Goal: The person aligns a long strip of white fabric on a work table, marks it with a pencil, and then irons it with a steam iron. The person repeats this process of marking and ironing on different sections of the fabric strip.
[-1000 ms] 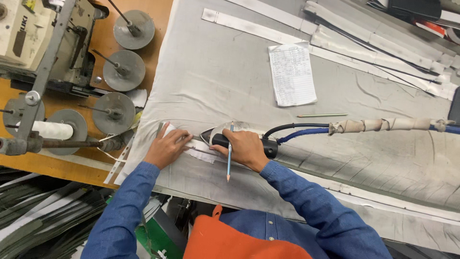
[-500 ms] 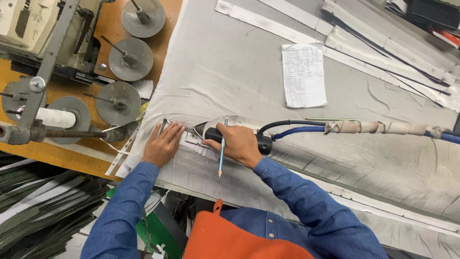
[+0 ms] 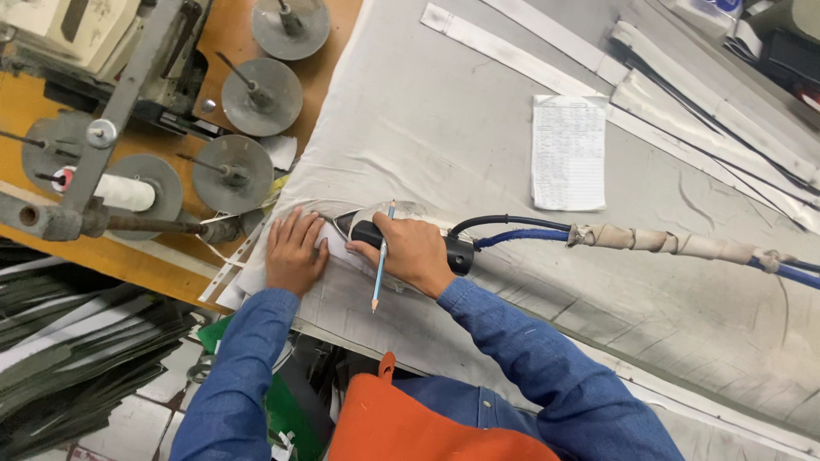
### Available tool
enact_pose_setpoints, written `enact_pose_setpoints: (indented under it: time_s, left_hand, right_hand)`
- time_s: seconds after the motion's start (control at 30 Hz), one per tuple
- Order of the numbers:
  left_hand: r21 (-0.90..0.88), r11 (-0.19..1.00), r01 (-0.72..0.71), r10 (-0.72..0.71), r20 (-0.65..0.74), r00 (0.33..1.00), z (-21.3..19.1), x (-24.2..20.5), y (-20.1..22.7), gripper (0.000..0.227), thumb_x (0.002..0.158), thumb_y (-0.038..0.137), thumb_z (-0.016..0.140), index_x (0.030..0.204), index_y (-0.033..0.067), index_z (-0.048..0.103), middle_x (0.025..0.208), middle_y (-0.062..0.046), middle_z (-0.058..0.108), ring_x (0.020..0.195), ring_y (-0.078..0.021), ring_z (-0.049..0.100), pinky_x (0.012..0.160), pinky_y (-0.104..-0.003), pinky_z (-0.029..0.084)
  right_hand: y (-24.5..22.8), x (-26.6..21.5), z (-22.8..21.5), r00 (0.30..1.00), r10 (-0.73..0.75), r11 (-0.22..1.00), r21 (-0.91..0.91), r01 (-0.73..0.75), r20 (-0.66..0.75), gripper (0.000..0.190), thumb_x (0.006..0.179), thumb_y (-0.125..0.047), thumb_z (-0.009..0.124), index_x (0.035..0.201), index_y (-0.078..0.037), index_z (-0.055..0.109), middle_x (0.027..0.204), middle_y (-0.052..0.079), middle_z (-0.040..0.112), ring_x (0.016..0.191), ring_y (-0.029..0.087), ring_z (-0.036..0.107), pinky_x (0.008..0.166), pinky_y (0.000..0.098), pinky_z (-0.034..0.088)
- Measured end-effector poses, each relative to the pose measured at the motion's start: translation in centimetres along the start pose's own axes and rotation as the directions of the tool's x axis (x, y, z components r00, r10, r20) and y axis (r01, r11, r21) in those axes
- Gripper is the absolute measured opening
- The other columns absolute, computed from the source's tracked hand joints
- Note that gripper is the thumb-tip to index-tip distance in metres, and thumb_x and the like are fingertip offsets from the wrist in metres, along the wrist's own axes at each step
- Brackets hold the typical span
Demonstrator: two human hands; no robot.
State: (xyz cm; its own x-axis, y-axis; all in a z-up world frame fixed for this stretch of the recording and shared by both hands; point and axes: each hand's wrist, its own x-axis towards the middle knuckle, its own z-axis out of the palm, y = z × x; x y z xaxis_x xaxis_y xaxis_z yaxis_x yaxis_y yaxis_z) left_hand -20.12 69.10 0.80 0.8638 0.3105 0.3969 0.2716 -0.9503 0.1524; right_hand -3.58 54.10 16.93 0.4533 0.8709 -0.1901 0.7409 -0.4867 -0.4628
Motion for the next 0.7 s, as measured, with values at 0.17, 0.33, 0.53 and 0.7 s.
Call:
enact_pose_setpoints:
  time_s: [0.17, 0.33, 0.53, 0.7]
  left_hand:
    - [0.010, 0.997, 0.079, -0.078, -0.027, 0.997, 0.2, -0.5, -0.4, 0.029, 0.085, 0.029, 0.054, 0.111, 0.0186, 0.060, 0.113, 0.003, 0.059, 0.117, -0.0212, 0.053, 0.109, -0.051, 0.023]
    - [0.104, 0.979, 0.174, -0.161, -0.125, 0.979, 1.0, -1.4, -0.6, 0.027, 0.075, 0.025, 0.063, 0.101, 0.0195, 0.062, 0.107, 0.002, 0.059, 0.109, -0.0219, 0.054, 0.107, -0.058, 0.022]
    - [0.058, 0.884, 0.463, -0.428, -0.293, 0.855, 0.5, -3.7, 8.7, 0.015, 0.078, 0.023, 0.061, 0.092, 0.0217, 0.062, 0.107, -0.001, 0.056, 0.108, -0.0265, 0.053, 0.099, -0.062, 0.020]
    - [-0.112, 0.861, 0.496, -0.508, -0.224, 0.832, -3.4, -6.5, 20.8, 0.012, 0.079, 0.014, 0.060, 0.089, 0.0189, 0.060, 0.105, -0.003, 0.054, 0.108, -0.0278, 0.052, 0.099, -0.066, 0.017]
  right_hand:
    - [-1.8, 2.0, 0.0, 1.000, -0.002, 1.000, 0.010, 0.003, -0.006, 0.046, 0.084, -0.053, 0.050, 0.089, -0.008, 0.057, 0.058, 0.016, 0.061, 0.058, 0.034, 0.066, 0.048, 0.0421, 0.052]
    - [-3.2, 5.4, 1.7, 0.999, -0.029, 1.000, -0.009, 0.029, -0.020, 0.049, 0.083, -0.055, 0.050, 0.090, -0.007, 0.057, 0.063, 0.020, 0.061, 0.063, 0.039, 0.066, 0.051, 0.0478, 0.052]
    - [-2.4, 7.8, 2.8, 0.992, 0.072, 0.997, 0.021, -0.071, -0.099, 0.047, 0.080, -0.058, 0.049, 0.093, -0.013, 0.059, 0.069, 0.018, 0.062, 0.070, 0.039, 0.066, 0.058, 0.0499, 0.052]
    - [3.1, 3.4, 0.7, 0.980, 0.149, 0.981, 0.145, -0.129, -0.134, 0.059, 0.086, -0.064, 0.036, 0.084, -0.010, 0.061, 0.069, 0.016, 0.064, 0.073, 0.038, 0.067, 0.061, 0.0476, 0.052]
